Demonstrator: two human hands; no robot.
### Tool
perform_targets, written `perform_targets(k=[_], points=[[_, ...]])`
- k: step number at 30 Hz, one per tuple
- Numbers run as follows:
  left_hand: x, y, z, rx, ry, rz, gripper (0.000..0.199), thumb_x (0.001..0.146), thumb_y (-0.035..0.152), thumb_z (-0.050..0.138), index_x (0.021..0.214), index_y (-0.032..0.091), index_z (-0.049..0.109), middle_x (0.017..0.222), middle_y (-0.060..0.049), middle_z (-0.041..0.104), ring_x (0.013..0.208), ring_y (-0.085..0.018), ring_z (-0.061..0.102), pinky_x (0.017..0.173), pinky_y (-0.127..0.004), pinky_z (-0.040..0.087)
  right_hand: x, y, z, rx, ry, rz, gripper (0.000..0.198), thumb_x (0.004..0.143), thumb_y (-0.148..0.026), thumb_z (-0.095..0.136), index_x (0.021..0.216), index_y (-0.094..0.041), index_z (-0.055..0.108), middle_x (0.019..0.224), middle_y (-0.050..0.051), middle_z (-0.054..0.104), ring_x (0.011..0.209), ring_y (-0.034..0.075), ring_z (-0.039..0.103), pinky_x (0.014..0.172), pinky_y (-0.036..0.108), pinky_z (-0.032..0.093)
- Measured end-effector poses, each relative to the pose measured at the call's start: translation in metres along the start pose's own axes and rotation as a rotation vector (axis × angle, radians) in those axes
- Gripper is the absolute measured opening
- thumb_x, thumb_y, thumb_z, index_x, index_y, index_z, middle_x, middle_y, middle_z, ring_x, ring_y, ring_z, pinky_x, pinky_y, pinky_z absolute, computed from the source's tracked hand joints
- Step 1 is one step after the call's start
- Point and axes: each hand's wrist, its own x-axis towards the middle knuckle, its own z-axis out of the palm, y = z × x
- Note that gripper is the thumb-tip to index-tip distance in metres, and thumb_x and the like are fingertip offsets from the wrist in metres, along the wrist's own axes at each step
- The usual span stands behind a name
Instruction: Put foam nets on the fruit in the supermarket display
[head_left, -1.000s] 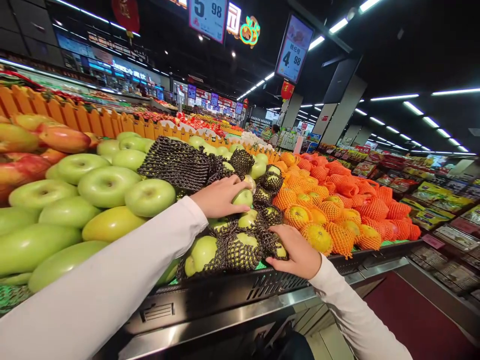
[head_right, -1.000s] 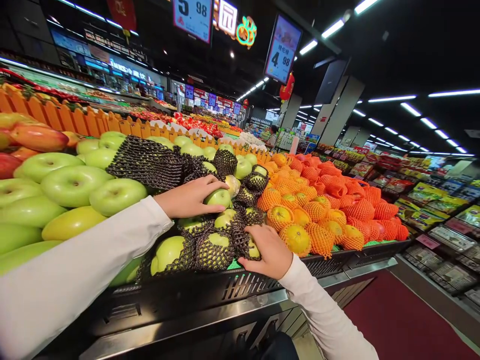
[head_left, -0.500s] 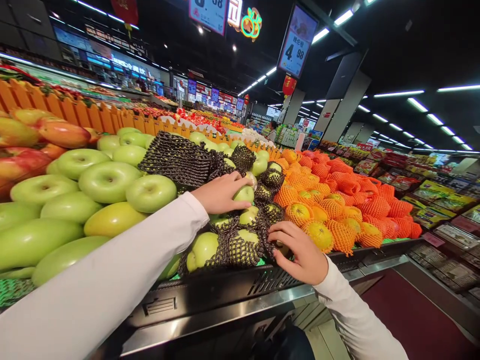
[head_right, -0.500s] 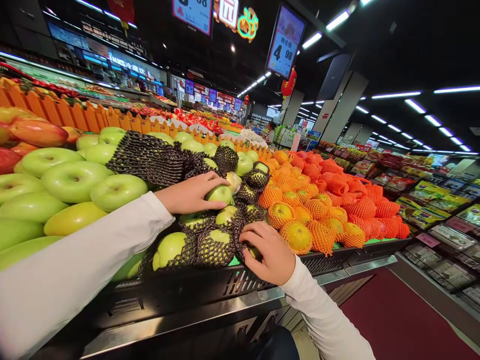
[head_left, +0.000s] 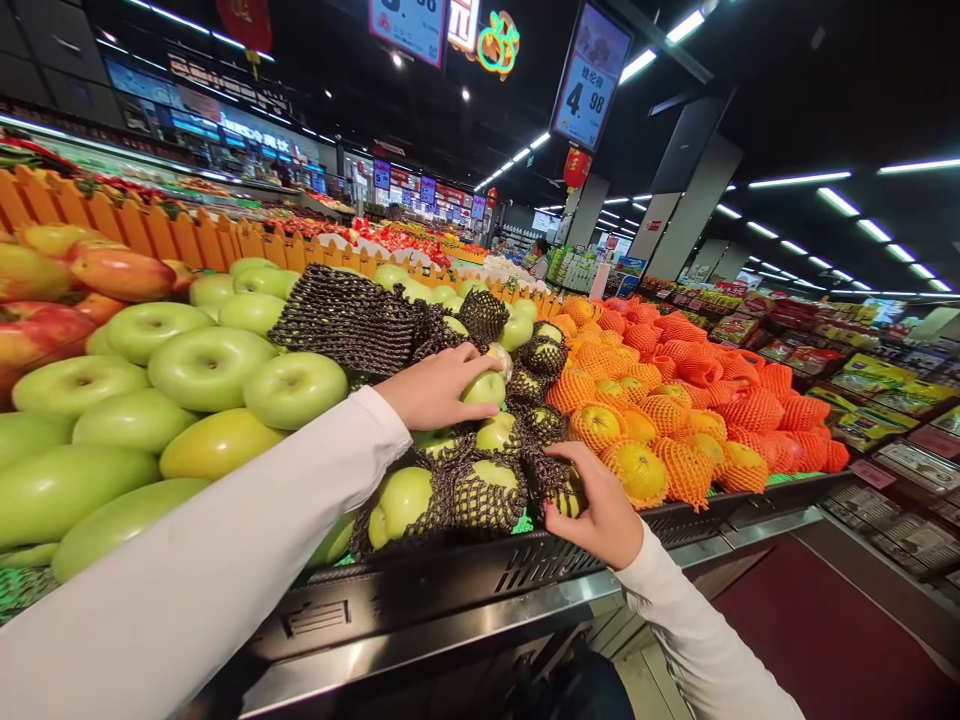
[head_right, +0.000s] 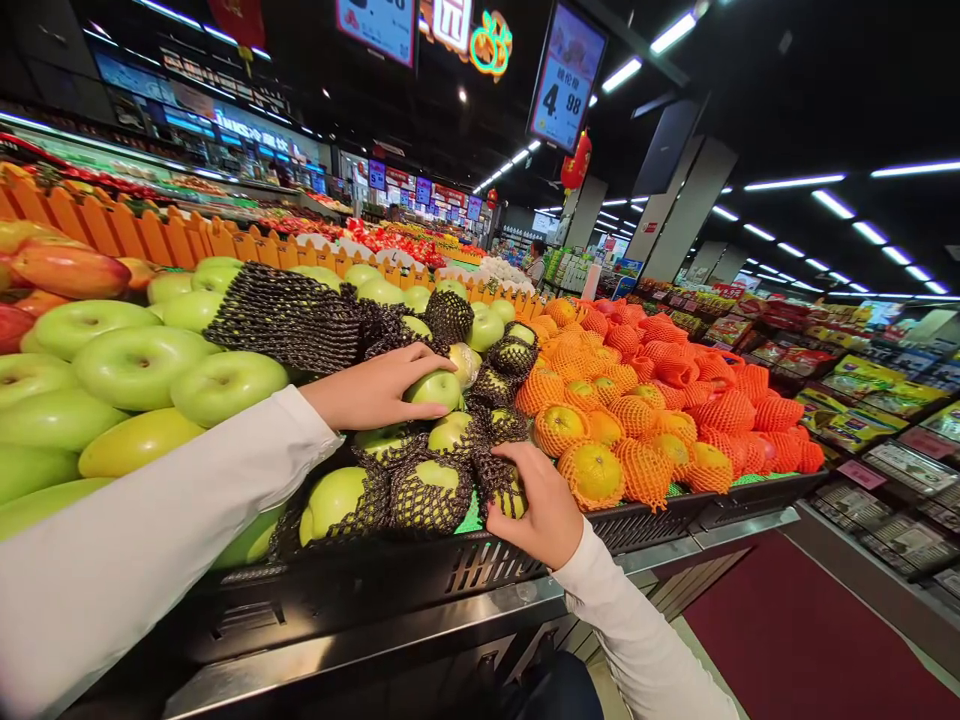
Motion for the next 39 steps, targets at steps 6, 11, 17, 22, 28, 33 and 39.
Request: perform_targets(k=[6,11,17,22,28,33,39], points=[[0.0,-0.001,0.001,-0.007,0.018,0.01,0.063,0.087,0.056,0.058,0.14,0.023,0.052,0.124,-0.012,0.053,0.115,-0.032,0.058,0.107,-0.046,0.041,-0.02,0.002,0.003,-0.024,0.192,0.003,0.054,0.083,-0.016,0.059,0.135,-0.029,0.05,0.121,0.011,0.055,0.114,0.027,0.06,0.096,0.045,0.055],[0.0,0.0,0.0,0.002,-0.001,-0.002,0.063,0.088,0.055,0.057,0.141,0.022,0.051,0.126,-0.013,0.052,0.116,-0.033,0.057,0.108,-0.046,0.04,-0.021,0.006,-0.004,-0.069,0.017,-0.095,0.045,0.088,-0.011,0.049,0.127,-0.029,0.061,0.128,0.012,0.047,0.121,0.027,0.054,0.098,0.047,0.053],[0.0,0.0,-0.001,0.004,-0.005,-0.005,0.063,0.088,0.057,0.055,0.141,0.024,0.051,0.126,-0.012,0.052,0.116,-0.032,0.057,0.108,-0.046,0.041,-0.009,0.001,-0.008,-0.07,-0.23,-0.097,0.036,0.092,-0.017,0.044,0.117,-0.027,0.068,0.13,0.011,0.052,0.121,0.029,0.051,0.101,0.052,0.048],[0.0,0.001,-0.001,0.001,-0.001,-0.008,0.063,0.087,0.056,0.057,0.141,0.023,0.051,0.125,-0.013,0.052,0.116,-0.033,0.057,0.108,-0.046,0.041,0.003,-0.012,-0.008,-0.103,-0.297,-0.017,0.018,0.092,-0.022,0.051,0.097,-0.025,0.068,0.122,0.01,0.055,0.115,0.028,0.052,0.096,0.049,0.047],[-0.001,-0.001,0.0,0.017,-0.008,0.004,0.076,0.079,0.054,0.07,0.144,0.022,0.049,0.129,-0.014,0.052,0.118,-0.035,0.058,0.107,-0.046,0.042,0.015,-0.01,0.004,-0.063,-0.271,0.075,0.021,0.08,-0.019,0.062,0.099,-0.022,0.055,0.108,0.009,0.058,0.101,0.027,0.054,0.089,0.046,0.05],[-0.002,0.001,-0.003,0.08,0.034,-0.014,0.067,0.075,0.046,0.074,0.136,0.025,0.054,0.125,-0.011,0.059,0.113,-0.035,0.062,0.097,-0.046,0.049,0.01,-0.01,0.0,-0.043,-0.175,0.031,0.043,0.083,-0.028,0.069,0.12,-0.02,0.049,0.116,0.013,0.061,0.109,0.03,0.057,0.095,0.049,0.051],[-0.003,0.013,-0.006,0.008,0.256,-0.015,0.057,0.073,0.042,0.072,0.124,0.024,0.053,0.124,-0.008,0.062,0.109,-0.032,0.064,0.095,-0.044,0.051,0.056,-0.02,-0.043,-0.045,0.067,-0.072,0.035,0.089,-0.038,0.07,0.119,-0.024,0.058,0.116,0.009,0.067,0.11,0.026,0.063,0.097,0.045,0.051]])
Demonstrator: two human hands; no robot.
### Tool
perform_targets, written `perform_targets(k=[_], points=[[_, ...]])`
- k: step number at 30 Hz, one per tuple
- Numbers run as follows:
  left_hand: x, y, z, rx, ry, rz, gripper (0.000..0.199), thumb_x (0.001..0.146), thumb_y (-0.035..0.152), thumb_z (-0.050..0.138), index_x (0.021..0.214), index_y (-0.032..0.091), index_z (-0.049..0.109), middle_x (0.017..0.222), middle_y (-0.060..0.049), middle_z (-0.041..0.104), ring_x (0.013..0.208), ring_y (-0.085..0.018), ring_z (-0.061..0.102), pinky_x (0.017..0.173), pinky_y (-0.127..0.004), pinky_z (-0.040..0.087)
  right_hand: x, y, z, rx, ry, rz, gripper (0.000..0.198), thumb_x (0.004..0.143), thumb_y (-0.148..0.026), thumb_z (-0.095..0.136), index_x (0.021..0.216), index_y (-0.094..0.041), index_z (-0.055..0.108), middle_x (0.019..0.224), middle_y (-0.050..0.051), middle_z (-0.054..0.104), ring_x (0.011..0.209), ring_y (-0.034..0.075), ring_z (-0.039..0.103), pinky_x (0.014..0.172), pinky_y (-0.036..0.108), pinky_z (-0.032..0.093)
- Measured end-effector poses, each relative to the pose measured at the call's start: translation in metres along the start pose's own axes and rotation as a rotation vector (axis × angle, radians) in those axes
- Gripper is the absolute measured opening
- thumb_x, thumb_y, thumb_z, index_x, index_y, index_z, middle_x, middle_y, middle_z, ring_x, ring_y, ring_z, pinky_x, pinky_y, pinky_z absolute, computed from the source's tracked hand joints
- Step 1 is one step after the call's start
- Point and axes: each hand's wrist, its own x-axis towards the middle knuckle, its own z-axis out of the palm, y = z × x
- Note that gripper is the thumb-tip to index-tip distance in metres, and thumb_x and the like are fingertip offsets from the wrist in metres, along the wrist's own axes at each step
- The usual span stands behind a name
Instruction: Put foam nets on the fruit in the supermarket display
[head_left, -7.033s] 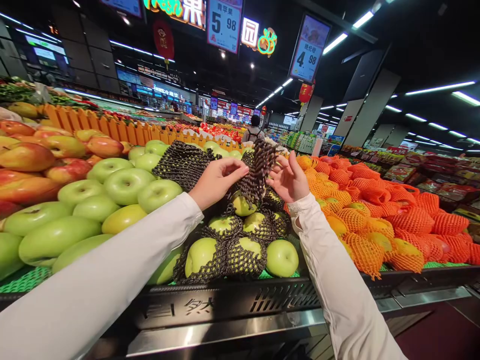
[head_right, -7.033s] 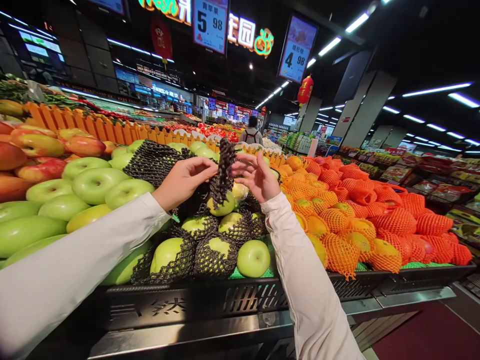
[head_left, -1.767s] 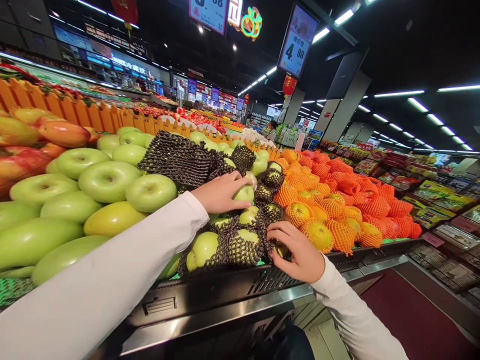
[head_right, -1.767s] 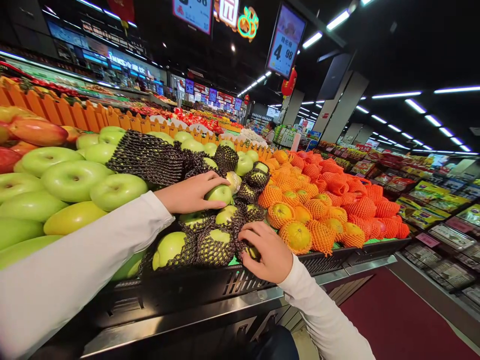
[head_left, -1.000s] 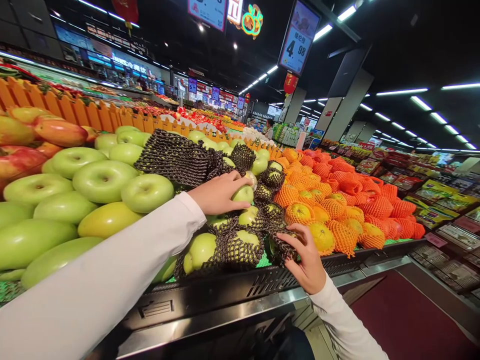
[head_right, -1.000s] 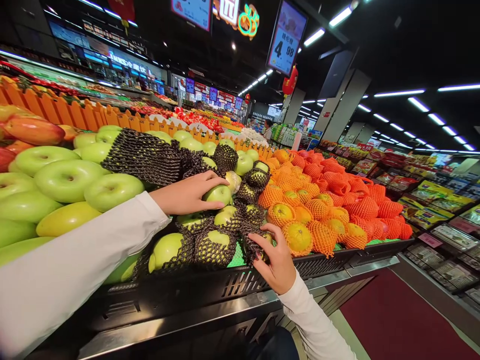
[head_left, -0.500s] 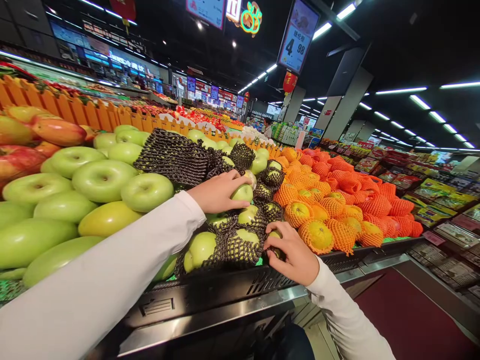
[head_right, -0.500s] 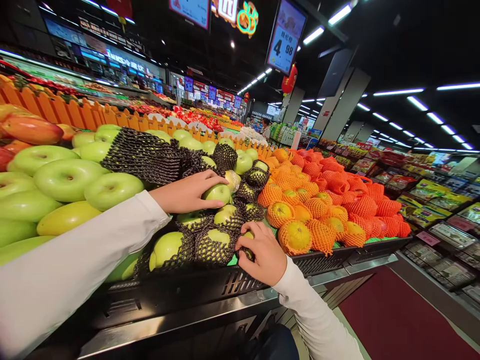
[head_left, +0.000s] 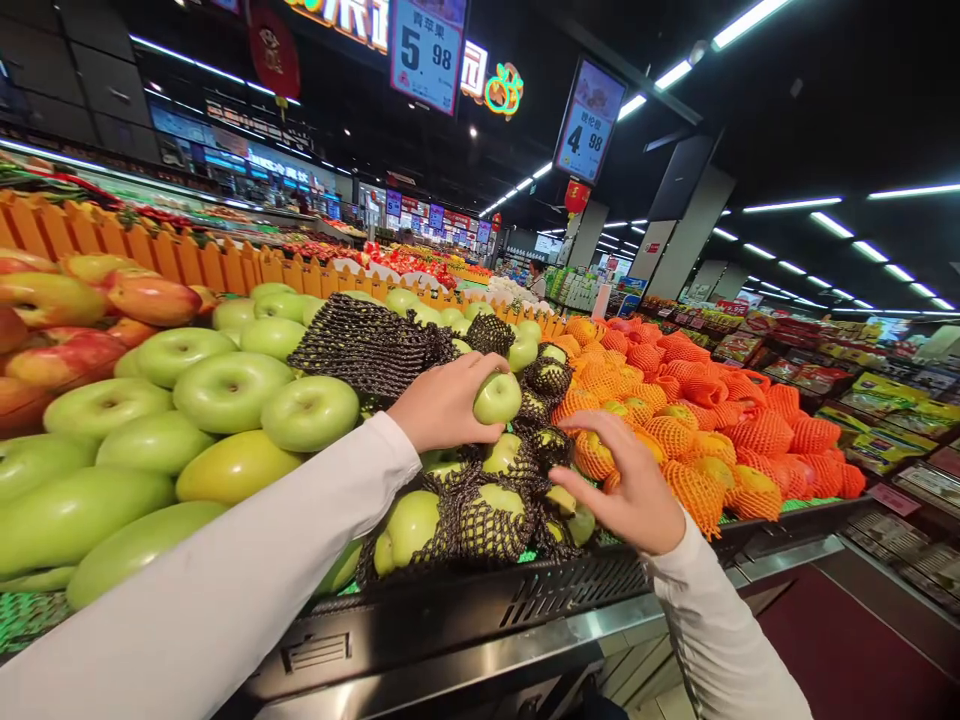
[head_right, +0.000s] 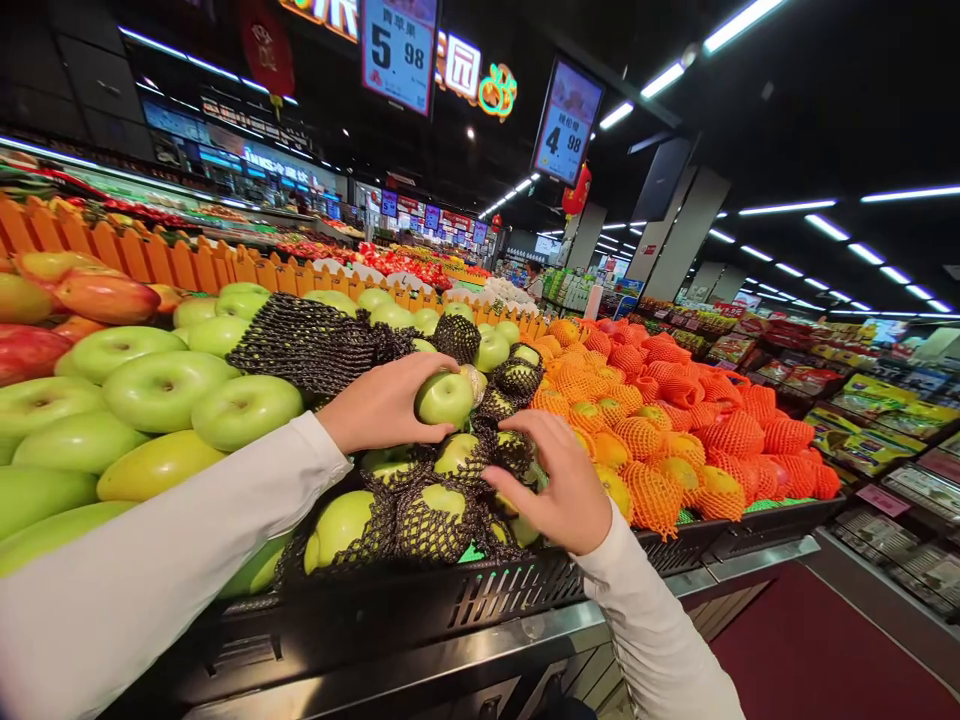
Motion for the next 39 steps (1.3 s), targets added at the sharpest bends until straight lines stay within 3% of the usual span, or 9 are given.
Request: perform_targets(k=[3,7,10,13,17,22,29,36,39], points=[[0.001,0.002,0.002,-0.055,0.14,-0.04,0.057,0.072,0.042,0.072,0.12,0.023,0.05,0.124,-0.008,0.063,0.109,-0.031,0.064,0.097,-0.045,0.05,0.058,0.023,0.0,-0.056,0.176,0.005,0.018,0.092,-0.037,0.064,0.102,-0.023,0.063,0.103,0.007,0.07,0.099,0.024,0.066,0.089,0.043,0.053],[0.003,0.0,0.004,-0.093,0.364,-0.11,0.055,0.07,0.04,0.075,0.115,0.023,0.048,0.121,-0.008,0.063,0.109,-0.029,0.064,0.097,-0.043,0.05,0.114,0.069,0.035,-0.118,0.121,0.175,0.011,0.092,-0.024,0.056,0.089,-0.018,0.064,0.09,0.008,0.071,0.082,0.023,0.066,0.079,0.04,0.054],[0.004,0.0,0.005,-0.112,0.504,-0.164,0.055,0.07,0.038,0.076,0.114,0.023,0.046,0.119,-0.008,0.063,0.11,-0.027,0.063,0.097,-0.041,0.05,0.119,0.09,0.062,-0.275,0.032,0.21,0.012,0.088,-0.02,0.058,0.096,-0.016,0.067,0.102,0.013,0.071,0.099,0.031,0.064,0.091,0.047,0.051],[0.004,0.003,0.005,-0.127,0.528,-0.173,0.057,0.069,0.038,0.076,0.115,0.023,0.045,0.119,-0.008,0.062,0.112,-0.027,0.062,0.099,-0.04,0.049,0.111,0.101,0.073,-0.341,0.102,0.217,0.021,0.089,-0.021,0.055,0.106,-0.016,0.067,0.114,0.016,0.067,0.109,0.034,0.059,0.096,0.049,0.048],[0.002,0.007,0.003,-0.111,0.328,-0.172,0.057,0.07,0.047,0.074,0.116,0.022,0.05,0.118,-0.008,0.065,0.107,-0.029,0.064,0.097,-0.042,0.049,0.108,0.117,0.07,-0.336,0.203,0.425,0.024,0.089,-0.024,0.052,0.107,-0.015,0.066,0.114,0.018,0.065,0.109,0.035,0.057,0.098,0.052,0.045],[-0.002,0.007,0.002,-0.006,-0.081,-0.066,0.059,0.072,0.053,0.069,0.123,0.027,0.057,0.123,-0.005,0.065,0.108,-0.032,0.065,0.096,-0.045,0.049,0.11,0.134,0.064,-0.288,0.285,0.635,0.025,0.093,-0.029,0.047,0.103,-0.012,0.063,0.112,0.021,0.065,0.107,0.035,0.059,0.099,0.051,0.044],[-0.003,-0.003,-0.005,0.007,-0.321,0.021,0.068,0.072,0.067,0.067,0.122,0.022,0.056,0.119,-0.009,0.061,0.106,-0.031,0.063,0.096,-0.042,0.047,0.108,0.135,0.067,-0.194,0.371,0.573,0.028,0.093,-0.04,0.046,0.092,-0.017,0.062,0.103,0.017,0.068,0.1,0.031,0.062,0.097,0.052,0.046],[-0.002,-0.003,-0.012,-0.076,-0.428,0.016,0.074,0.067,0.067,0.073,0.121,0.019,0.055,0.121,-0.008,0.065,0.105,-0.027,0.063,0.091,-0.033,0.047,0.107,0.126,0.075,-0.186,0.304,0.55,0.029,0.091,-0.044,0.054,0.087,-0.018,0.064,0.098,0.016,0.068,0.094,0.031,0.061,0.094,0.055,0.048],[-0.002,-0.001,-0.015,-0.127,-0.469,0.021,0.072,0.064,0.063,0.076,0.119,0.02,0.057,0.12,-0.005,0.067,0.104,-0.024,0.063,0.091,-0.03,0.047,0.106,0.115,0.073,-0.073,0.34,0.439,0.028,0.09,-0.045,0.056,0.085,-0.019,0.064,0.096,0.013,0.069,0.09,0.027,0.062,0.09,0.05,0.05]])
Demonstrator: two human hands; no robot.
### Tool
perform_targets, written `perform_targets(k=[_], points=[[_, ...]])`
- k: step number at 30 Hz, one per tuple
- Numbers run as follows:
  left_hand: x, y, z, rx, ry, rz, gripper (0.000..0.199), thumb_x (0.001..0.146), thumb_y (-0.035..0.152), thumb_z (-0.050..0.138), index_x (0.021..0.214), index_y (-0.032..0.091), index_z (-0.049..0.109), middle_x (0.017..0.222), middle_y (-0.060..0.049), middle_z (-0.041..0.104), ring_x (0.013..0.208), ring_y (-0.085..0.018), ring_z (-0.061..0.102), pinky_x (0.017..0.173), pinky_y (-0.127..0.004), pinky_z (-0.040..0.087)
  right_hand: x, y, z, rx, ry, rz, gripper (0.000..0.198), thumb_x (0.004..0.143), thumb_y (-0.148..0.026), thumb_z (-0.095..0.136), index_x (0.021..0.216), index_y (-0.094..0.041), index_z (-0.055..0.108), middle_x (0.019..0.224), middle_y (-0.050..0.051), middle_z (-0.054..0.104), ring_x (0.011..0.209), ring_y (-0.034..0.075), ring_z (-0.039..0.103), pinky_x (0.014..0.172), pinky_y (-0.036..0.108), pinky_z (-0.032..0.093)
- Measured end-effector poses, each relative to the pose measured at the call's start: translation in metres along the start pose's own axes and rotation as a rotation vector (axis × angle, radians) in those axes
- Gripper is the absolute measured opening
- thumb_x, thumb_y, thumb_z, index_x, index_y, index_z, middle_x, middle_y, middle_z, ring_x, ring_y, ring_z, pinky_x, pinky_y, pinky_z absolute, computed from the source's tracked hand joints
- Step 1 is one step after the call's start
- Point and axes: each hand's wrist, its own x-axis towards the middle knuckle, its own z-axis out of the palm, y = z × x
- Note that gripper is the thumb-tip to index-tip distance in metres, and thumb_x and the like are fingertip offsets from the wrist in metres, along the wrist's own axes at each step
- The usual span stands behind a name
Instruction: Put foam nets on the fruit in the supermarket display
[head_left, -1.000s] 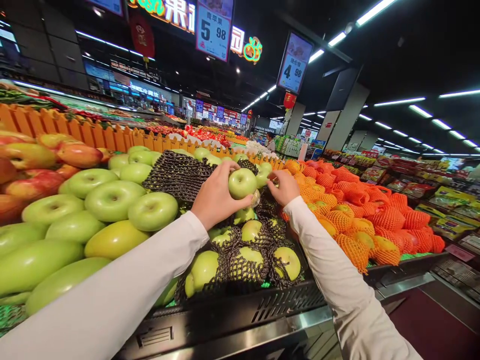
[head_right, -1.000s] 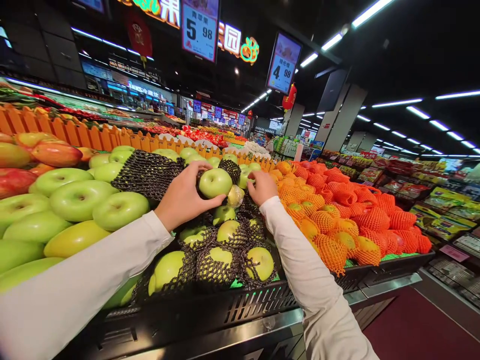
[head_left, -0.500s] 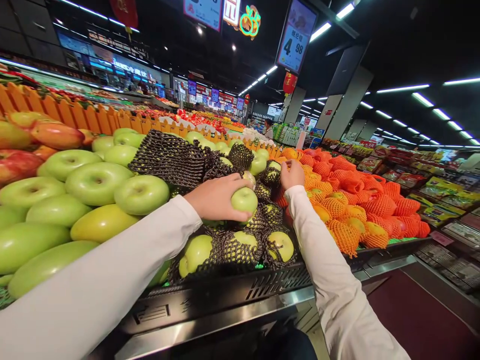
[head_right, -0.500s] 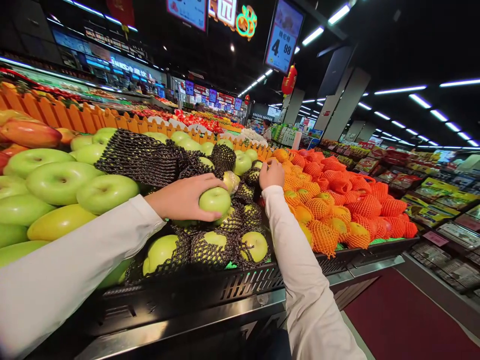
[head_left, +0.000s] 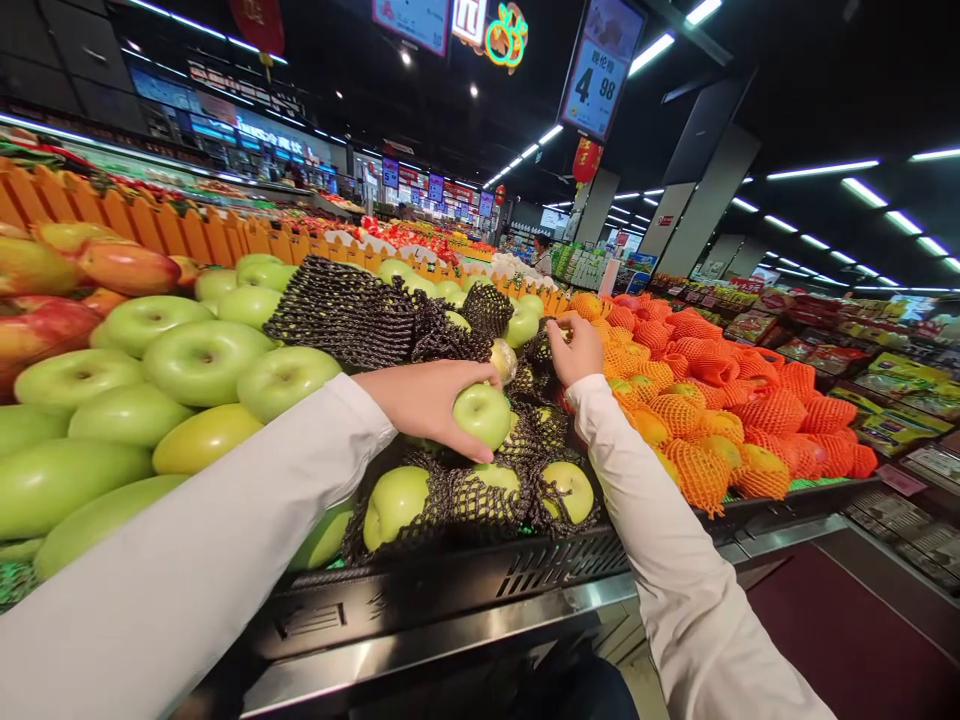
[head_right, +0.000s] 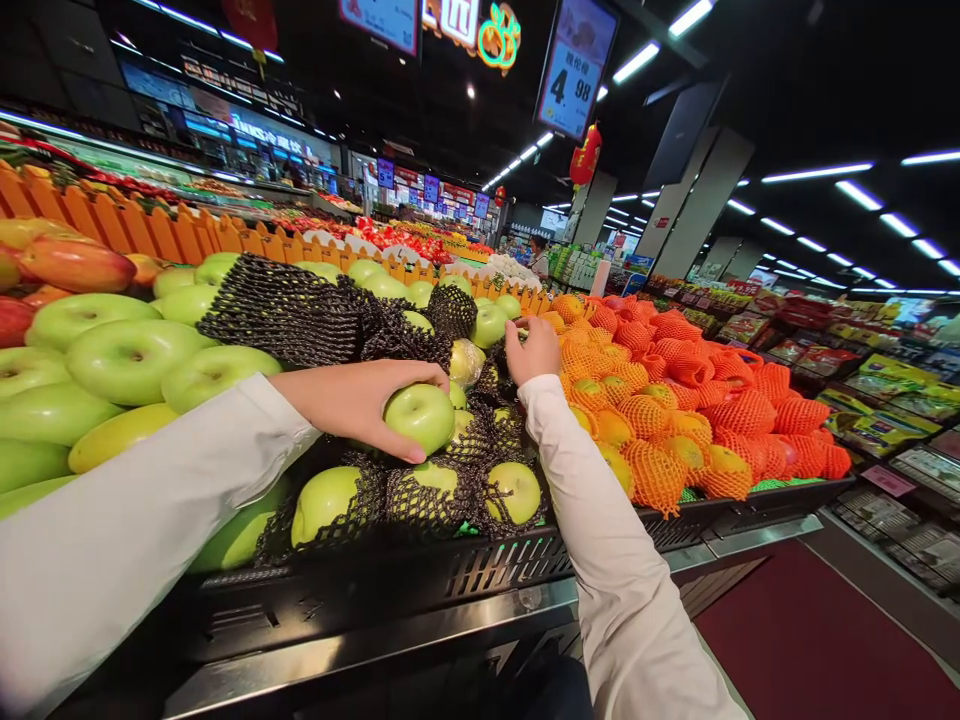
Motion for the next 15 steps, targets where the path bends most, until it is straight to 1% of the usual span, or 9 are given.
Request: perform_targets(k=[2,3,6,8,10,11,13,14,15], points=[[-0.001,0.001,-0.003,-0.023,-0.031,-0.011,0.071,0.063,0.063,0.077,0.118,0.021,0.061,0.116,-0.004,0.069,0.102,-0.024,0.064,0.091,-0.03,0.047,-0.005,-0.01,-0.005,0.182,-0.05,-0.103,0.033,0.091,-0.051,0.055,0.086,-0.02,0.064,0.094,0.009,0.07,0.085,0.022,0.062,0.082,0.042,0.052],[-0.001,0.002,-0.005,-0.026,-0.04,-0.028,0.071,0.062,0.063,0.078,0.118,0.022,0.062,0.116,-0.003,0.069,0.102,-0.024,0.064,0.091,-0.03,0.047,-0.008,-0.016,-0.008,0.288,-0.109,-0.149,0.037,0.091,-0.056,0.055,0.087,-0.021,0.065,0.091,0.007,0.07,0.082,0.02,0.063,0.078,0.038,0.053],[-0.002,0.003,-0.009,-0.013,-0.033,-0.092,0.077,0.059,0.067,0.078,0.119,0.02,0.063,0.118,-0.005,0.07,0.102,-0.025,0.065,0.091,-0.031,0.047,-0.018,-0.032,-0.017,0.536,-0.359,-0.229,0.049,0.089,-0.068,0.053,0.086,-0.021,0.065,0.078,0.002,0.068,0.072,0.016,0.062,0.069,0.031,0.051],[-0.002,0.003,-0.011,-0.011,-0.018,-0.12,0.082,0.057,0.069,0.078,0.12,0.018,0.063,0.12,-0.006,0.07,0.103,-0.026,0.065,0.091,-0.031,0.048,-0.025,-0.039,-0.022,0.6,-0.517,-0.274,0.052,0.086,-0.072,0.056,0.084,-0.021,0.065,0.073,0.001,0.066,0.067,0.014,0.061,0.065,0.029,0.049],[-0.002,0.001,-0.012,-0.018,-0.022,-0.124,0.084,0.054,0.068,0.079,0.119,0.018,0.065,0.117,-0.006,0.071,0.102,-0.026,0.065,0.089,-0.031,0.049,-0.03,-0.043,-0.025,0.599,-0.663,-0.332,0.054,0.079,-0.074,0.063,0.083,-0.02,0.065,0.072,0.0,0.066,0.064,0.013,0.06,0.063,0.028,0.048],[-0.002,0.0,-0.013,-0.026,-0.023,-0.114,0.08,0.055,0.067,0.079,0.117,0.018,0.067,0.114,-0.005,0.072,0.099,-0.026,0.066,0.087,-0.031,0.049,-0.032,-0.045,-0.026,0.587,-0.738,-0.359,0.055,0.075,-0.075,0.068,0.084,-0.02,0.064,0.073,0.0,0.066,0.063,0.013,0.06,0.062,0.028,0.048],[-0.003,-0.004,-0.015,-0.06,-0.011,-0.058,0.06,0.066,0.063,0.072,0.109,0.02,0.071,0.108,-0.003,0.074,0.096,-0.024,0.067,0.085,-0.031,0.05,-0.036,-0.048,-0.027,0.557,-0.86,-0.396,0.058,0.066,-0.073,0.076,0.086,-0.021,0.063,0.076,0.0,0.067,0.064,0.014,0.06,0.06,0.028,0.049],[-0.002,-0.006,-0.016,-0.079,0.017,-0.016,0.048,0.074,0.058,0.065,0.103,0.02,0.073,0.106,-0.003,0.075,0.095,-0.023,0.067,0.086,-0.03,0.05,-0.037,-0.049,-0.027,0.547,-0.892,-0.406,0.059,0.063,-0.072,0.079,0.088,-0.021,0.063,0.078,0.0,0.067,0.065,0.014,0.061,0.06,0.028,0.049],[-0.002,-0.008,-0.016,-0.087,0.071,0.024,0.038,0.08,0.051,0.058,0.097,0.021,0.074,0.105,-0.003,0.075,0.096,-0.022,0.066,0.089,-0.031,0.05,-0.038,-0.051,-0.027,0.543,-0.907,-0.414,0.061,0.059,-0.071,0.082,0.09,-0.022,0.062,0.082,0.0,0.067,0.068,0.015,0.061,0.06,0.028,0.05]])
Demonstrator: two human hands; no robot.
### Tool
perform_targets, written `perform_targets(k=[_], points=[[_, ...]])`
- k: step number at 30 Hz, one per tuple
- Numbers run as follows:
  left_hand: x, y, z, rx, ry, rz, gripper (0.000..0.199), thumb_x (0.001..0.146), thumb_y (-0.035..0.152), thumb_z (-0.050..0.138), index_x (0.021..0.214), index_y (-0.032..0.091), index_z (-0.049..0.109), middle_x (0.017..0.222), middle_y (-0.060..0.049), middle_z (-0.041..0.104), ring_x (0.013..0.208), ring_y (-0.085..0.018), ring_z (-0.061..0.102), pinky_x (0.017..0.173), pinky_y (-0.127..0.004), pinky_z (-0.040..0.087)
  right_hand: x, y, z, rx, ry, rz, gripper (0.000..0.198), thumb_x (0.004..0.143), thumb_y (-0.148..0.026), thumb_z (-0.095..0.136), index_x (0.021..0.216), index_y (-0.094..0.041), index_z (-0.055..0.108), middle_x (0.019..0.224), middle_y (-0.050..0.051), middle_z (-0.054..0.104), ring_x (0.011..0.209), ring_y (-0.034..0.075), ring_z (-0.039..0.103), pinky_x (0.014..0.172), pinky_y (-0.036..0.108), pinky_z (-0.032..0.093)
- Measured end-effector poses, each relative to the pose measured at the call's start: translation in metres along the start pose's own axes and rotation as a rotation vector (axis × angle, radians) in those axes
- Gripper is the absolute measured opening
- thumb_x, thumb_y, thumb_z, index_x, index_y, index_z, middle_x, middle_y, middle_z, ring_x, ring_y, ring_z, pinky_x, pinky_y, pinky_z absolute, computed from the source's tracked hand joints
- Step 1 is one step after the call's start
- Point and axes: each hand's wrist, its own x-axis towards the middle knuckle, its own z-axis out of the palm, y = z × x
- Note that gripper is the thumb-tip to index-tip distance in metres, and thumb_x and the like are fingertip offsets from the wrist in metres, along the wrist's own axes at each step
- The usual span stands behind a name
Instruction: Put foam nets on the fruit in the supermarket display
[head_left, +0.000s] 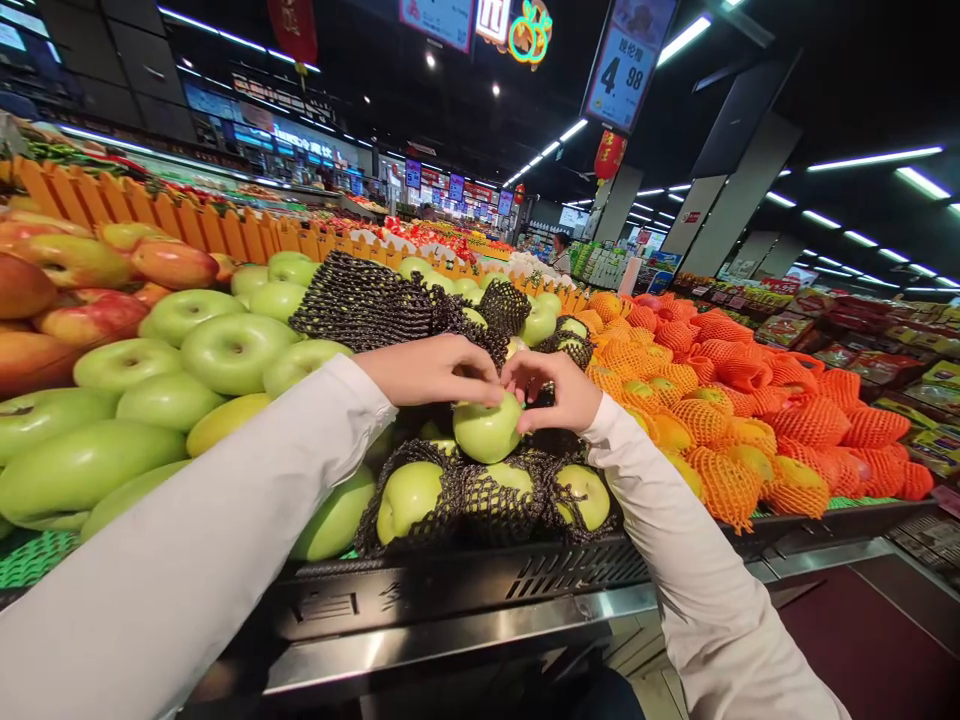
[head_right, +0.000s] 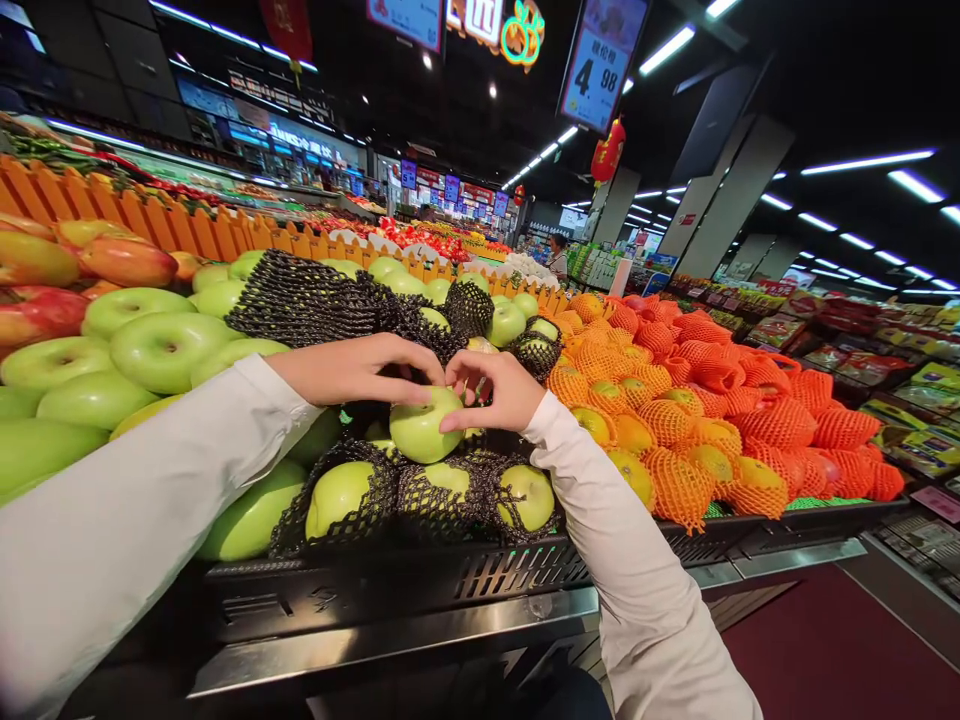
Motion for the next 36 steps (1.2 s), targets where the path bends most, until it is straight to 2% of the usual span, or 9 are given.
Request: perform_targets(k=[3,6,8,12,14,20,24,29,36], points=[[0.003,-0.008,0.004,0.145,0.311,0.013,0.03,0.083,0.031,0.049,0.094,0.021,0.074,0.11,-0.006,0.072,0.107,-0.025,0.062,0.101,-0.037,0.046,0.001,-0.004,0.007,-0.018,0.0,-0.026,0.065,0.055,-0.068,0.085,0.094,-0.023,0.06,0.092,0.002,0.066,0.08,0.019,0.062,0.063,0.029,0.051],[0.006,-0.02,0.013,0.428,0.569,-0.143,0.039,0.079,0.027,0.057,0.115,0.017,0.07,0.13,-0.014,0.063,0.127,-0.035,0.048,0.11,-0.051,0.039,0.002,-0.008,0.015,-0.068,-0.016,-0.065,0.068,0.053,-0.063,0.088,0.1,-0.023,0.059,0.098,0.003,0.067,0.087,0.02,0.061,0.068,0.029,0.051],[0.006,-0.027,0.018,0.535,0.565,-0.235,0.045,0.078,0.028,0.063,0.12,0.014,0.067,0.135,-0.018,0.058,0.132,-0.04,0.041,0.11,-0.056,0.037,0.002,-0.011,0.02,-0.092,-0.022,-0.076,0.069,0.052,-0.06,0.09,0.102,-0.023,0.059,0.098,0.002,0.068,0.086,0.02,0.062,0.071,0.03,0.051],[0.006,-0.029,0.017,0.548,0.533,-0.248,0.025,0.086,0.027,0.058,0.103,0.016,0.072,0.123,-0.017,0.062,0.125,-0.039,0.046,0.106,-0.055,0.039,0.002,-0.009,0.025,-0.083,0.051,-0.032,0.061,0.055,-0.053,0.088,0.1,-0.022,0.061,0.097,0.002,0.069,0.086,0.02,0.064,0.077,0.033,0.051],[0.005,-0.023,0.014,0.52,0.599,-0.209,0.022,0.09,0.028,0.055,0.1,0.018,0.072,0.12,-0.014,0.062,0.121,-0.036,0.05,0.105,-0.054,0.04,0.004,-0.004,0.024,-0.057,0.182,0.003,0.058,0.058,-0.051,0.086,0.101,-0.022,0.061,0.099,0.003,0.068,0.088,0.021,0.064,0.081,0.035,0.052],[0.004,-0.009,0.01,0.404,0.837,-0.207,0.02,0.09,0.036,0.058,0.1,0.021,0.067,0.115,-0.011,0.06,0.112,-0.029,0.057,0.101,-0.045,0.045,0.008,0.024,0.006,-0.055,0.833,0.226,0.06,0.063,-0.066,0.076,0.099,-0.022,0.056,0.101,0.006,0.066,0.089,0.022,0.063,0.083,0.039,0.053],[0.005,-0.009,0.012,0.311,0.872,-0.28,0.025,0.091,0.043,0.059,0.1,0.02,0.062,0.107,-0.01,0.062,0.103,-0.029,0.061,0.097,-0.043,0.047,0.008,0.034,-0.006,-0.131,1.004,0.352,0.061,0.063,-0.065,0.076,0.098,-0.021,0.054,0.102,0.009,0.066,0.088,0.022,0.062,0.079,0.039,0.053],[0.004,-0.006,0.011,0.28,0.922,-0.423,0.031,0.093,0.049,0.052,0.098,0.02,0.064,0.087,-0.008,0.065,0.1,-0.031,0.065,0.096,-0.042,0.046,0.009,0.031,0.0,-0.105,1.008,0.355,0.06,0.06,-0.063,0.078,0.096,-0.021,0.055,0.102,0.009,0.067,0.089,0.023,0.063,0.085,0.041,0.053],[0.006,-0.008,0.01,0.265,1.026,-0.457,0.033,0.092,0.048,0.049,0.095,0.02,0.066,0.084,-0.007,0.069,0.089,-0.028,0.068,0.089,-0.039,0.049,0.008,0.022,0.011,-0.085,0.795,0.271,0.059,0.061,-0.061,0.079,0.098,-0.022,0.055,0.1,0.006,0.068,0.094,0.024,0.065,0.089,0.042,0.052]])
